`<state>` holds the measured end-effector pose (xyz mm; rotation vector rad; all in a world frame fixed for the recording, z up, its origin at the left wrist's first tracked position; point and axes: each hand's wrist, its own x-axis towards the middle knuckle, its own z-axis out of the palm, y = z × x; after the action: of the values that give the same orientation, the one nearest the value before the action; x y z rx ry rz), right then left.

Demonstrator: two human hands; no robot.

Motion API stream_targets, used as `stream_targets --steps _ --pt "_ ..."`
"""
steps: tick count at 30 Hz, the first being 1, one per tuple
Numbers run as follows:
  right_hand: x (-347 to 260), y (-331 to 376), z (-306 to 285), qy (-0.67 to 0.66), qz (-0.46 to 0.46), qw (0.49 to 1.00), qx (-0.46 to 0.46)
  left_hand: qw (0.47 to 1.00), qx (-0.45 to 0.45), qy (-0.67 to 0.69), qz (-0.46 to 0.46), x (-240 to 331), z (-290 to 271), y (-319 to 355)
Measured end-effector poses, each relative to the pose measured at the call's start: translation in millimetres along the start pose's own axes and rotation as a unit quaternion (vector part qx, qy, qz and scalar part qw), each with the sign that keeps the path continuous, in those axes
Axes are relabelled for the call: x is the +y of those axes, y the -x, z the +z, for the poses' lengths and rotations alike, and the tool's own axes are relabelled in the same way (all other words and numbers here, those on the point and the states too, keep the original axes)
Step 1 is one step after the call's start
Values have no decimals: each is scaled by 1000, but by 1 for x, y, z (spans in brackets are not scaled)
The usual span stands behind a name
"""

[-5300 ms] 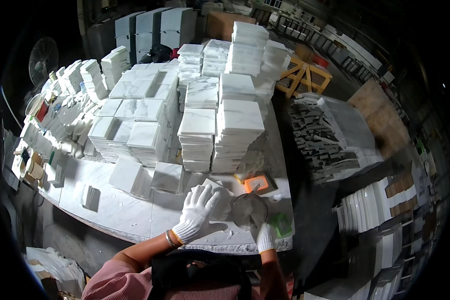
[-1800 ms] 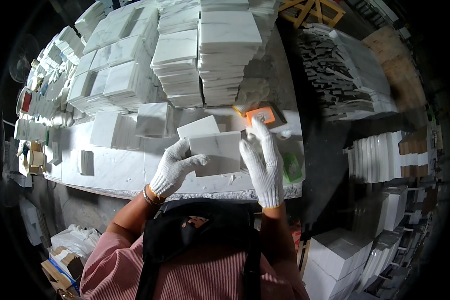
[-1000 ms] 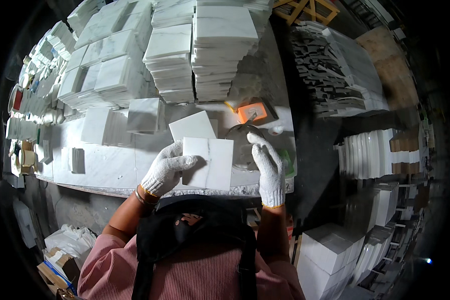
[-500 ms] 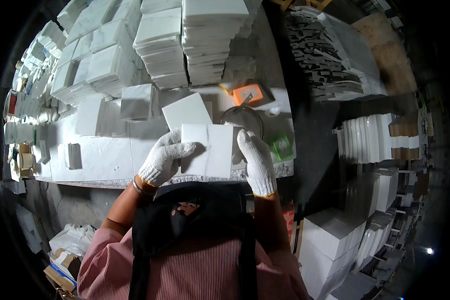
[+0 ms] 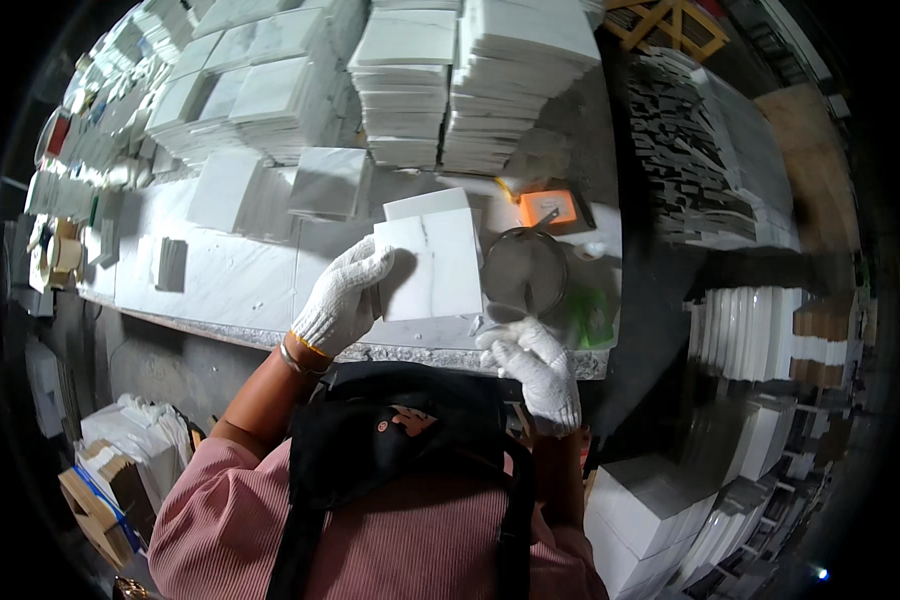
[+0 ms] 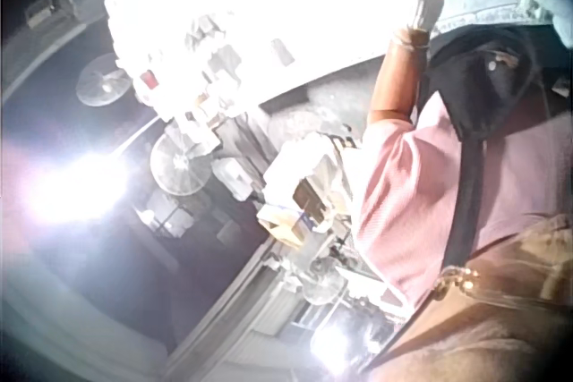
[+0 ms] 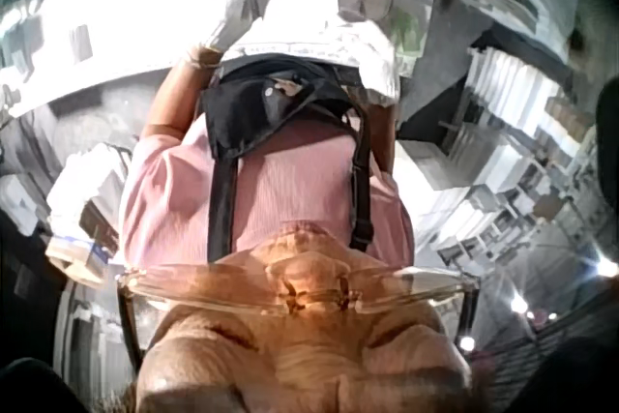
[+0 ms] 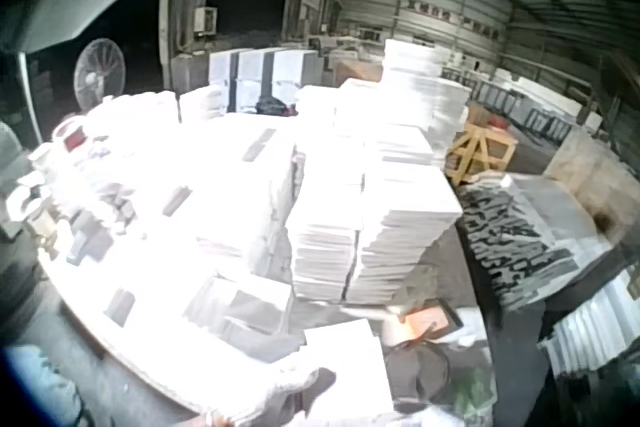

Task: The person repeatedly picks up white square tiles from a stack, uses a small tool to scrape or smooth the edges, and then uses a green block to rub the edges. The person handles the tiles one at a time, placing them back on the stack after finishing each one.

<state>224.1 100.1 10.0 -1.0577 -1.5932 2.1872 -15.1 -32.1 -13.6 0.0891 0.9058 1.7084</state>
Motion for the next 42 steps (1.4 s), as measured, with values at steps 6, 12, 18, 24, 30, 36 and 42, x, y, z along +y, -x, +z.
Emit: stream_targets --steps 6,12,18,24,30,36,42 --pt "3 -31 17 -78 -47 996 11 989 7 132 63 -7 -21 8" --pt "-17 -59 66 -3 -82 997 0 995 21 94 13 8 -12 25" --pt "-17 -65 83 -10 -75 997 -14 990 -15 140 26 11 -28 38" --pt "-23 -67 95 4 -93 995 -40 989 5 142 39 12 -35 42" --pt "-22 -73 95 9 -85 995 -43 985 16 167 30 15 -35 39" --pt "-32 -70 105 88 -71 993 -14 993 36 115 -7 7 -59 42" --pt "-22 -83 100 46 -124 989 -66 994 -14 18 107 13 -56 42"
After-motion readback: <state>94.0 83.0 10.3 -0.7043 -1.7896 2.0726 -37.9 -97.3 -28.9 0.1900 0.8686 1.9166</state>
